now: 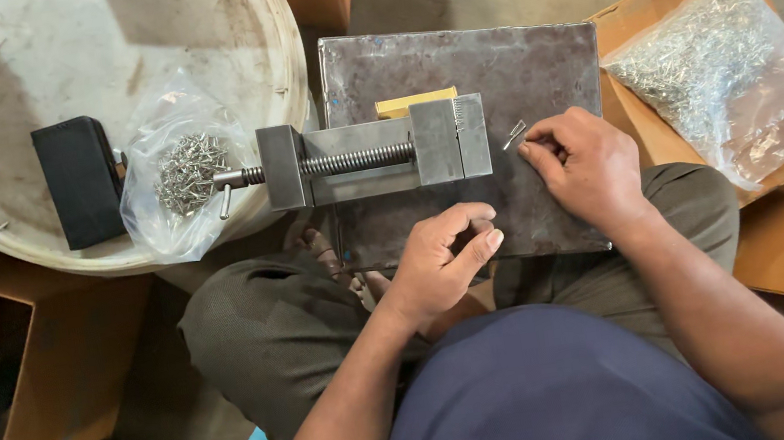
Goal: The person sits on the floor and uses a bench vise to assemble small metal parts. They pick up metal pieces from a plastic bag and a metal plate, place them into the vise, and tighten the screw mechanism to secure the components.
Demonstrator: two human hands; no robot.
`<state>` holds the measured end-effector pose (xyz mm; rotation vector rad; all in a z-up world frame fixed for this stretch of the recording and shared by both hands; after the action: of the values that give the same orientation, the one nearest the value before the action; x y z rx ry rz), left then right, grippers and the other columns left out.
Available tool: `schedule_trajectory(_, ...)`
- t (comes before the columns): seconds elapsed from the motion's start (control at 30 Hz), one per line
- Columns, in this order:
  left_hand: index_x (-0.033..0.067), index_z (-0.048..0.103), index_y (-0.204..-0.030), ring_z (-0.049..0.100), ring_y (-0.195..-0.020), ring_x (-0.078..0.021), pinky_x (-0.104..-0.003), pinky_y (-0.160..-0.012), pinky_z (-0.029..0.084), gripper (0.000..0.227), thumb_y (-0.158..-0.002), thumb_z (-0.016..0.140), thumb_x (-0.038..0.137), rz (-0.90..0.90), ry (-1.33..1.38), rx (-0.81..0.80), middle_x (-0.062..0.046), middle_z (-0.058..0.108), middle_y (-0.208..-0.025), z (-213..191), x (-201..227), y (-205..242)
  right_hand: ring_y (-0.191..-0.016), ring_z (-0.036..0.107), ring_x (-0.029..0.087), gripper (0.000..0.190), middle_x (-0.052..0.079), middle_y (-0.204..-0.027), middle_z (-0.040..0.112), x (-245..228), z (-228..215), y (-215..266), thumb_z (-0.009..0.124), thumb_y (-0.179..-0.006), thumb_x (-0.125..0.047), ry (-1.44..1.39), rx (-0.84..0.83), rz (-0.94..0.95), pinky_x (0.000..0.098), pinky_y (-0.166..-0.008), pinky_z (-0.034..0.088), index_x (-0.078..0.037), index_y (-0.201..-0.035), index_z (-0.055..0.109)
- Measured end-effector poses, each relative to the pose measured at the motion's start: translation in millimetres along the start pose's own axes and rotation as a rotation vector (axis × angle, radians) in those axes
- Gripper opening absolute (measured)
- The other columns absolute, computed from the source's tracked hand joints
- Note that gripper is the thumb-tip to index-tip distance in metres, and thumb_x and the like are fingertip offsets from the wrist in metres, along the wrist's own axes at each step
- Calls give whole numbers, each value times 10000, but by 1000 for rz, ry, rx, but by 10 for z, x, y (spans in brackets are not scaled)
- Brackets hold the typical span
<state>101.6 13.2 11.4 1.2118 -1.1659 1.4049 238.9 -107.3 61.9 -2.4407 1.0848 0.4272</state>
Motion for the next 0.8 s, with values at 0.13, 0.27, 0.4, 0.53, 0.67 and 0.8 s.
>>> schedule_trajectory(0.13,-13,649,-1162,613,-780,-90,-259,-729,525,248,-1016,678,186,17,20,5,-39,682,-877,0,12,4,-812,668,252,136,47,-920,665,-46,-2,-1,808,-929,-213,72,-17,-74,375,-691,514,-140,-1037,768)
schedule_trajectory(0.27,-14,650,-1162,593,-747,-80,-249,-683,512,245,-1013,677,179,-12,49,-1,-32,672,-858,5,-23,19,-807,657,241,263,46,-962,648,-5,29,15,797,-924,-230,49,-37,-18,375,-695,514,-122,-1156,736)
schedule_trajectory(0.4,-9,643,-1154,624,-745,-81,-250,-686,525,246,-1018,666,194,-19,59,-17,-22,677,-856,24,-25,18,-850,670,249,192,46,-983,656,-48,15,15,796,-930,-229,84,-21,-48,384,-707,519,-137,-1094,758)
schedule_trajectory(0.53,-8,651,-1158,629,-772,-100,-263,-728,531,259,-1015,679,205,20,0,-2,-41,688,-867,6,32,14,-870,677,257,159,41,-991,662,-67,13,1,783,-928,-215,66,-51,-50,388,-724,524,-147,-1071,763)
schedule_trajectory(0.67,-6,652,-1152,637,-772,-114,-270,-740,533,261,-1010,685,210,32,-39,4,-53,687,-860,11,49,5,-843,675,257,137,39,-976,667,5,48,4,750,-924,-171,36,-172,-25,390,-736,529,-178,-1057,782)
schedule_trajectory(0.8,-4,654,-1152,645,-781,-126,-276,-751,536,259,-1008,686,209,38,-43,9,-56,692,-868,3,43,14,-853,676,261,157,54,-983,677,66,45,21,733,-911,-138,-32,-224,-50,387,-750,530,-164,-1057,785)
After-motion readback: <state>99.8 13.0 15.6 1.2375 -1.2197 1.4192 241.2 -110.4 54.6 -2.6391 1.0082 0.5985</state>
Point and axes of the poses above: each hand's wrist, its own y-axis away from the middle knuckle, its own z-axis out of the palm, x = y × z, the point moved 10 cm from there along -y, towards the middle knuckle
